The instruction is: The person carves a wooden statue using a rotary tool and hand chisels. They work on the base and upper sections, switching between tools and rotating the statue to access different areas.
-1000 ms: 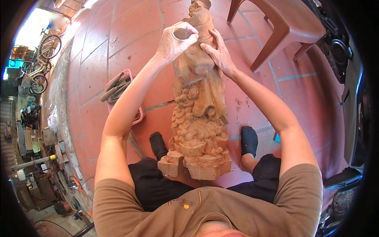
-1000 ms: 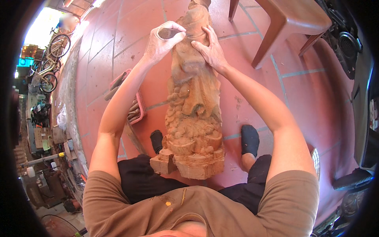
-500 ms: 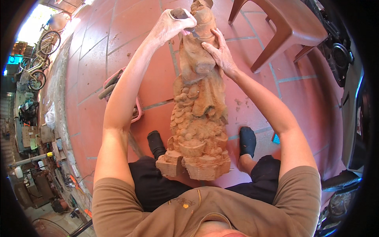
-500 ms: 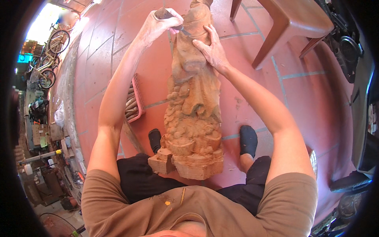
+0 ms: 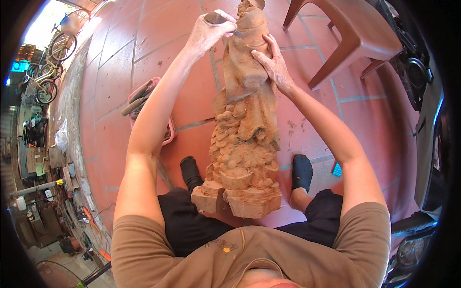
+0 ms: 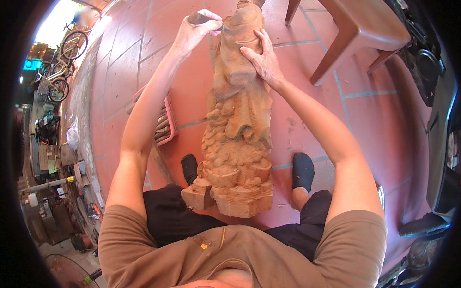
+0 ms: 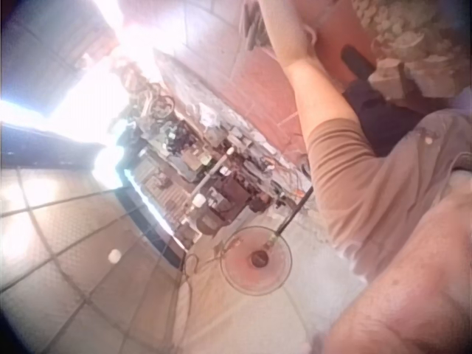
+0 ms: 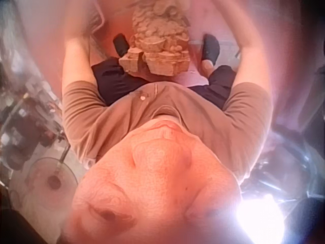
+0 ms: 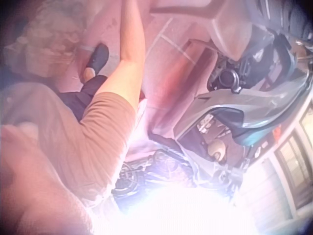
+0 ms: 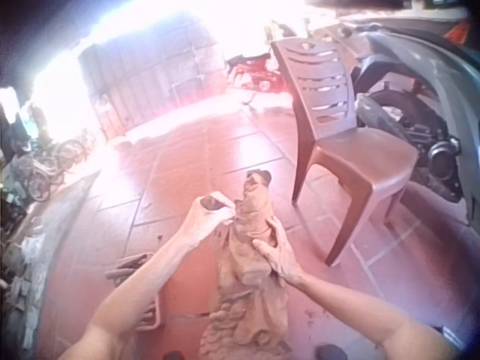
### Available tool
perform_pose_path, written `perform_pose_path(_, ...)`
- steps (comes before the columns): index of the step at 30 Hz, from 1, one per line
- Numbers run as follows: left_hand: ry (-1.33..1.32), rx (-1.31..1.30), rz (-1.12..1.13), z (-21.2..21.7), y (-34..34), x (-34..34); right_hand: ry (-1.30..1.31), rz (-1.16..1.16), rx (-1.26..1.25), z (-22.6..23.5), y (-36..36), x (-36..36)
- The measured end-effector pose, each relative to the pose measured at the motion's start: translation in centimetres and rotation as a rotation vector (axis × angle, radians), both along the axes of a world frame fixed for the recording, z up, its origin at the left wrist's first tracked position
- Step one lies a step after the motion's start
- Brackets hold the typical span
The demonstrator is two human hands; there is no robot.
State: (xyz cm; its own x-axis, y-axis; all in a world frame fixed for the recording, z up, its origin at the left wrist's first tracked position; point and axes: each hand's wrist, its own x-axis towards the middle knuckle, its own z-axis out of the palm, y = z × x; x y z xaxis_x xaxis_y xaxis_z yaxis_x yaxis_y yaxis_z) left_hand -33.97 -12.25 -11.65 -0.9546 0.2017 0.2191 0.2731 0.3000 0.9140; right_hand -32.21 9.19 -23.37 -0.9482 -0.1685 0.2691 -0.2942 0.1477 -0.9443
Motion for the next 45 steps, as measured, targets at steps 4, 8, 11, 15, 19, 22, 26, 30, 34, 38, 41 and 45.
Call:
perform_pose_path(4,-0.147,-0.089,-0.077,1.6,-0.4,0.8,0.010,0.005,0.037,-0.1,0.3,0.1)
perform_pose_path(8,-0.136,-0.058,0.001,0.9,-0.5,1.0,0.015,0.001,0.002,0.1,0.1,0.1)
perform_pose_path(11,-0.132,-0.032,-0.027,0.5,-1.1,1.1,0.044,-0.010,0.020,-0.1,0.1,0.1)
perform_pose_path(15,-0.039,0.019,0.022,0.4,-0.9,0.8,0.040,-0.012,0.045,0.0,0.2,0.1)
perform_pose_path(19,0.089,0.077,0.069,-2.4,-0.2,1.1,0.036,-0.004,0.015,0.1,-0.2,0.1)
perform_pose_path(22,0.097,0.059,0.025,-2.7,0.2,1.8,0.049,-0.013,0.022,-0.6,0.2,-0.1)
perform_pose_path(26,-0.011,-0.028,0.018,-0.5,-0.6,2.0,0.036,-0.016,0.026,-0.4,0.2,-0.1)
perform_pose_path(30,0.116,0.113,0.116,-1.8,0.1,1.7,0.026,-0.007,0.029,-0.1,0.1,-0.1)
perform_pose_path(34,0.068,0.177,0.071,-3.5,0.1,2.9,0.028,-0.010,0.009,-0.8,0.0,-0.4)
perform_pose_path(38,-0.009,0.061,0.038,-0.8,-0.3,2.5,0.019,-0.015,0.013,-0.3,0.2,-0.1)
perform_pose_path(41,0.027,0.192,0.119,-0.5,0.0,0.9,0.024,-0.005,-0.005,-0.3,0.0,0.0)
perform_pose_path(45,0.040,0.235,0.127,-0.7,1.6,-0.3,0.049,-0.012,0.021,-0.5,0.0,-0.2)
